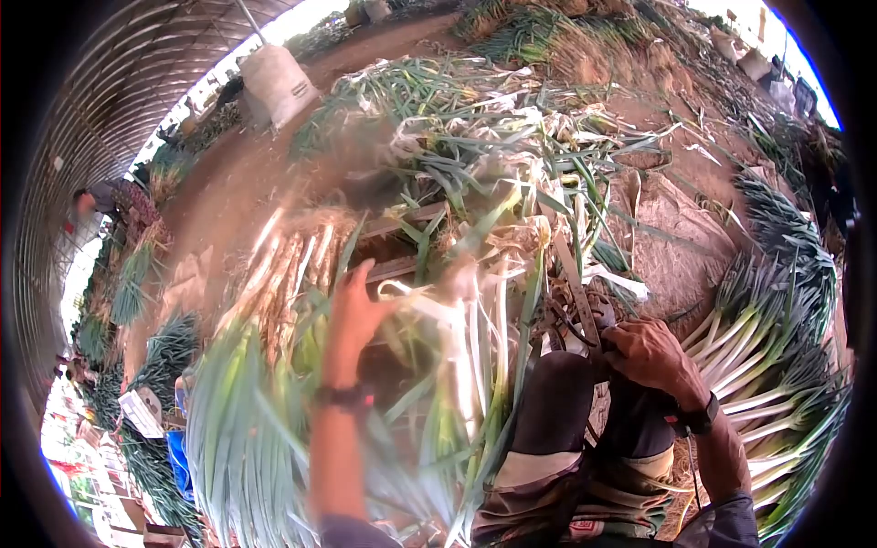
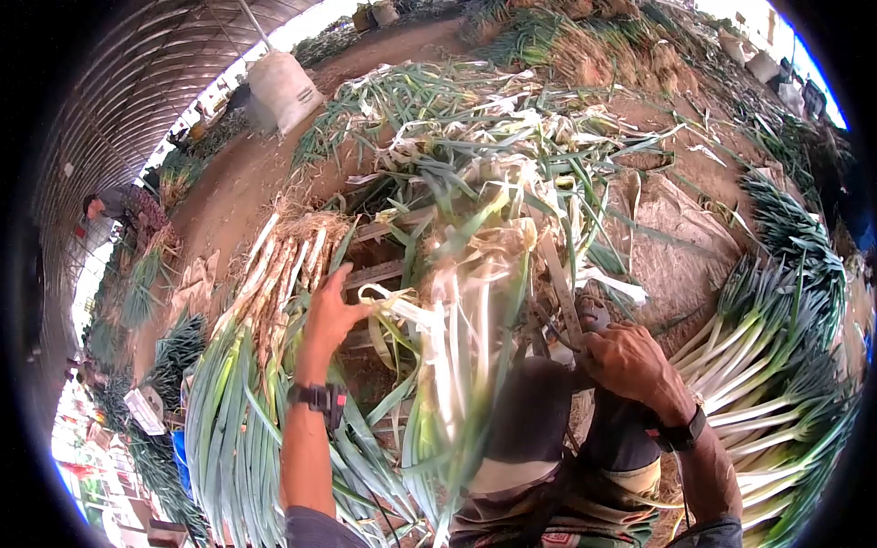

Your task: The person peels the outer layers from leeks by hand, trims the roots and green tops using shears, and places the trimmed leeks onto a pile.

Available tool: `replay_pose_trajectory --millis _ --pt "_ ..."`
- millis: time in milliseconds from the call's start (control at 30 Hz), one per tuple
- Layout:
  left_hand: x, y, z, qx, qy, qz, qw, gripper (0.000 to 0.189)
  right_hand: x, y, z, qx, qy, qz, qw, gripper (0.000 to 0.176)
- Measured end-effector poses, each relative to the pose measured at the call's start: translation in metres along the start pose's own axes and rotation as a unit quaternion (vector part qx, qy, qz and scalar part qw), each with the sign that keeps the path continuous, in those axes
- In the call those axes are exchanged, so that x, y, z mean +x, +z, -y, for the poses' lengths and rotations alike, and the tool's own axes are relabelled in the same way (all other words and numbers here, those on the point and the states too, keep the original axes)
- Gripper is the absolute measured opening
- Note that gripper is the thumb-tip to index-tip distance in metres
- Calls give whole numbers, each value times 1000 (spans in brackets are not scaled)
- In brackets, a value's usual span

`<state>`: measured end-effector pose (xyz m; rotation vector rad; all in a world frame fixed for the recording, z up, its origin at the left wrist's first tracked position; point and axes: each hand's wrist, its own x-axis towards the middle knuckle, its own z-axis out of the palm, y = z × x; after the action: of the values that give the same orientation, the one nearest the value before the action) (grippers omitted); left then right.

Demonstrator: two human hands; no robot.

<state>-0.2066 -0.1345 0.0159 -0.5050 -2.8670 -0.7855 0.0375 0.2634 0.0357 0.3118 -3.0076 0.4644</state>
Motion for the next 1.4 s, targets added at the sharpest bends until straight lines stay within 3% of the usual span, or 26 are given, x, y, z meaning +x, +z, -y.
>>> replay_pose_trajectory --millis 67,100,133,167,200,233,300,400,467,567,667,767,867,967,1067,1167,1400 --pt "-30 5 1 40 -18 -45 998 54 0 1 -2 3 14 18 1000 25" --pt "-49 13 -3 1 -19 -54 998 29 1 0 -1 1 17 21 1000 25" --pt "-70 25 -8 -50 4 -41 998 20 1 -1 1 -2 20 24 1000 24" --pt "-90 37 -14 -40 0 36 999 18 1 -2 2 -5 23 28 999 24" --pt "-111 55 -18 -80 -23 74 994 20 1 0 1 -5 18 24 1000 23" --pt "-133 90 -5 -14 3 74 997 21 0 3 -1 -7 12 20 1000 22" --pt "-166 120 -19 -84 -87 140 983 24 0 7 -2 -8 5 17 1000 21" --pt "-195 154 -22 -50 -110 114 986 39 2 7 0 -8 1 17 1000 20" --pt "-201 164 -32 -14 -130 65 989 47 2 6 0 -5 -3 18 1000 20" --pt "-203 165 -41 11 -152 65 986 56 3 9 -2 -7 -4 17 1000 21" --pt "-197 158 -47 -43 -221 113 968 54 3 7 0 -11 -10 20 1000 22" --pt "-193 152 -37 -64 -173 109 977 47 2 5 1 -6 -9 17 1000 22" --pt "-189 142 -33 -270 -209 97 935 38 1 5 1 -5 -9 11 1000 22" --pt "-181 122 -33 -379 -262 167 872 36 1 4 3 -2 -14 -5 1000 22" --pt "-179 128 -20 -437 -267 193 837 46 2 -1 6 -7 -22 -11 1000 17" --pt "-180 131 -14 -462 -253 181 831 40 0 6 1 -5 -10 -3 1000 21" --pt "-184 117 -31 -583 -268 111 759 34 2 8 0 -4 -29 -21 999 20"
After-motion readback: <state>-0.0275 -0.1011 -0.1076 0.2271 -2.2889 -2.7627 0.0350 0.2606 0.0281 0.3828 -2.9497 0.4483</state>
